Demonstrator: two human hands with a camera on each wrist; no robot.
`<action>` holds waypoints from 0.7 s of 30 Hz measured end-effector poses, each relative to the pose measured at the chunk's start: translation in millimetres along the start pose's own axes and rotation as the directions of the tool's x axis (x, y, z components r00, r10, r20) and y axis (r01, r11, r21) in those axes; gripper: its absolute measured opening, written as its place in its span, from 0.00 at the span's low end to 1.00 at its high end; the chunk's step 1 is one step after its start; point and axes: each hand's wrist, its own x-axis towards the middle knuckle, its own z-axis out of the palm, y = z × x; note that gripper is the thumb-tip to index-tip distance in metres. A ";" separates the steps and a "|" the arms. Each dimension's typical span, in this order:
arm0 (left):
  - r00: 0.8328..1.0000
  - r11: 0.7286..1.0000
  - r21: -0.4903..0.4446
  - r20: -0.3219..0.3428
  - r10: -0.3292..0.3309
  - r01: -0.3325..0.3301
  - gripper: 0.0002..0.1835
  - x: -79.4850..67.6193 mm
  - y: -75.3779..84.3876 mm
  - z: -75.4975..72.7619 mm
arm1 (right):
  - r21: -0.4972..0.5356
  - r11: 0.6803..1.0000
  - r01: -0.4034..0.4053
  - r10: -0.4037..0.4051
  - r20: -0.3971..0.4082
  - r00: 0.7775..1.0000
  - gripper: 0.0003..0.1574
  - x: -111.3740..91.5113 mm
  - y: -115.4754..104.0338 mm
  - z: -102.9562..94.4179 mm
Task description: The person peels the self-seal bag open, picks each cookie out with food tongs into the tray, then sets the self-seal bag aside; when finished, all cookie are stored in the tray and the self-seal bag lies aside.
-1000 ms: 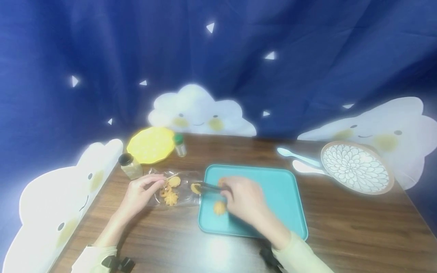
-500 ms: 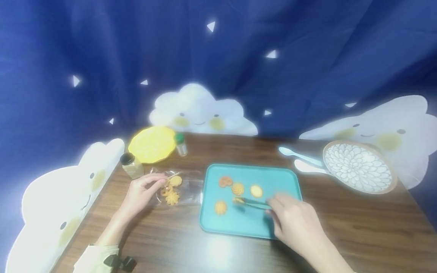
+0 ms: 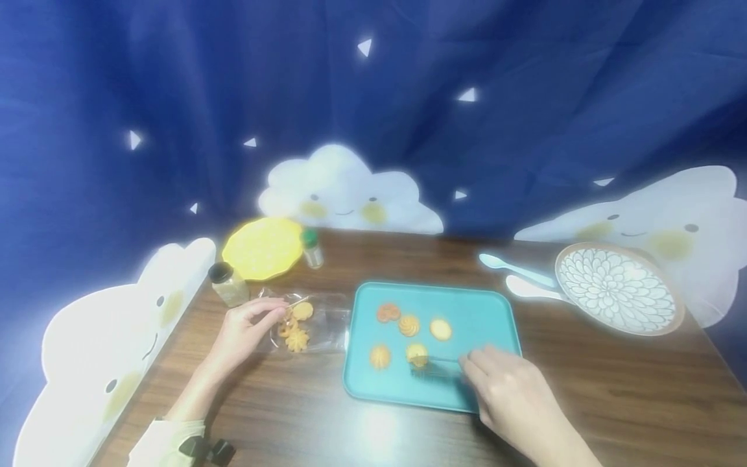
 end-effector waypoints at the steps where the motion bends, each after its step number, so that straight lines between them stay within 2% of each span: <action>1: 1.000 1.000 -0.002 -0.001 0.001 -0.001 0.09 0.2 0.1 -0.2 | 0.004 1.000 -0.007 0.007 0.020 1.000 0.33 -1.5 -0.1 -0.5; 6: 1.000 1.000 -0.011 -0.003 0.001 -0.001 0.08 -0.9 0.5 -0.6 | 0.024 0.998 -0.066 0.063 0.095 0.993 0.34 -5.9 0.2 -4.9; 8: 1.000 1.000 -0.018 -0.004 0.006 -0.006 0.07 -1.6 0.6 -0.6 | 0.040 0.995 -0.090 0.085 0.102 0.991 0.29 -4.2 0.6 -5.8; 10: 1.000 1.000 -0.024 -0.006 0.012 -0.012 0.07 -2.0 0.6 -0.5 | 0.065 0.991 -0.118 0.111 0.103 0.988 0.20 0.7 0.7 -4.8; 12: 1.000 0.999 -0.029 -0.012 0.020 -0.020 0.07 -1.7 0.7 -0.1 | 0.083 0.986 -0.144 0.135 0.104 0.985 0.15 8.7 0.6 -1.2; 16: 1.000 0.999 -0.030 -0.016 0.021 -0.021 0.07 -0.8 1.3 0.1 | 0.128 0.978 -0.162 0.149 0.106 0.983 0.20 31.5 -3.1 13.5; 19: 1.000 1.000 -0.030 -0.007 0.009 -0.009 0.07 -0.6 2.1 -0.5 | 0.132 0.976 -0.174 0.153 0.157 0.976 0.18 51.3 -9.5 27.8; 21: 1.000 0.999 -0.033 -0.002 0.003 -0.003 0.07 -0.6 2.8 -1.0 | 0.124 0.974 -0.191 0.161 0.215 0.963 0.17 65.1 -14.0 38.4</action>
